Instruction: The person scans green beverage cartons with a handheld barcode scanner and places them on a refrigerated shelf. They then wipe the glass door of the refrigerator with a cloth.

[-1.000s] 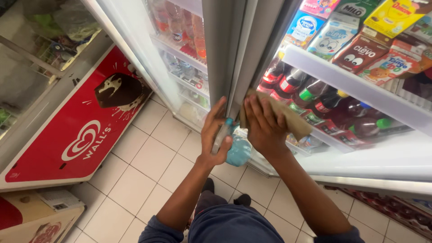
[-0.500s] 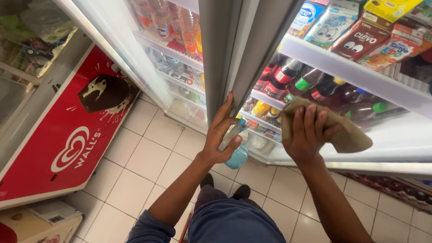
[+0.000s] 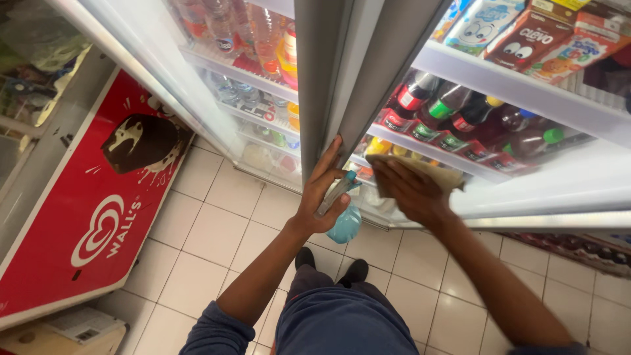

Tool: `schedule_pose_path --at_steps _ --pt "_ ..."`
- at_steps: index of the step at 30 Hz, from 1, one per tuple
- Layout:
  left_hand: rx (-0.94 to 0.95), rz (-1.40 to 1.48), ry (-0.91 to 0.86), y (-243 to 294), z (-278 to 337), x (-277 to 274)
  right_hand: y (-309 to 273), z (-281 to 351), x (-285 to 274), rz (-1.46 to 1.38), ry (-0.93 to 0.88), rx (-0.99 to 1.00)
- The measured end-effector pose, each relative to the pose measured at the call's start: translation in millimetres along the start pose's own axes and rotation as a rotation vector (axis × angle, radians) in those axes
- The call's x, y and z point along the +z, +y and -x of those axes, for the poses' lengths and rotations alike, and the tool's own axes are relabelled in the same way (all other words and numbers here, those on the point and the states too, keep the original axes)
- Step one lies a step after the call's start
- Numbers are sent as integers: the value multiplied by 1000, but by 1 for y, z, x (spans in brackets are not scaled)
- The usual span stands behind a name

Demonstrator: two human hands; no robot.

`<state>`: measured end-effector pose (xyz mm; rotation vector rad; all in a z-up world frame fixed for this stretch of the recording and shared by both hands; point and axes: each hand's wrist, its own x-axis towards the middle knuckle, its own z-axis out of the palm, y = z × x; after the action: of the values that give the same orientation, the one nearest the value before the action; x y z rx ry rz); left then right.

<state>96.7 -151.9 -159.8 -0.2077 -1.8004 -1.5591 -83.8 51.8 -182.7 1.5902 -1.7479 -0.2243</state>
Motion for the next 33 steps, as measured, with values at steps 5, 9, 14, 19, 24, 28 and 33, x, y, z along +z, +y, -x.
schedule_pose_path --at_steps 5,9,14,19,24,28,33 --pt "-19 62 -24 -8 0 0 57 24 -32 -107 -202 -212" --pt "-21 56 -35 -4 1 0 88 -11 -65 49 -212 -474" --pt "-38 -15 -5 1 3 2 85 -80 -82 -192 -99 -442" --pt "-45 -11 62 13 8 9 65 -120 -75 -66 -96 -565" --pt "-39 29 36 14 16 48 59 -98 -68 -99 -127 -488" --pt "28 14 20 5 18 95 75 -56 -73 -314 -297 -349" --pt "-37 -42 -92 4 27 164 112 13 -101 -340 -291 -270"
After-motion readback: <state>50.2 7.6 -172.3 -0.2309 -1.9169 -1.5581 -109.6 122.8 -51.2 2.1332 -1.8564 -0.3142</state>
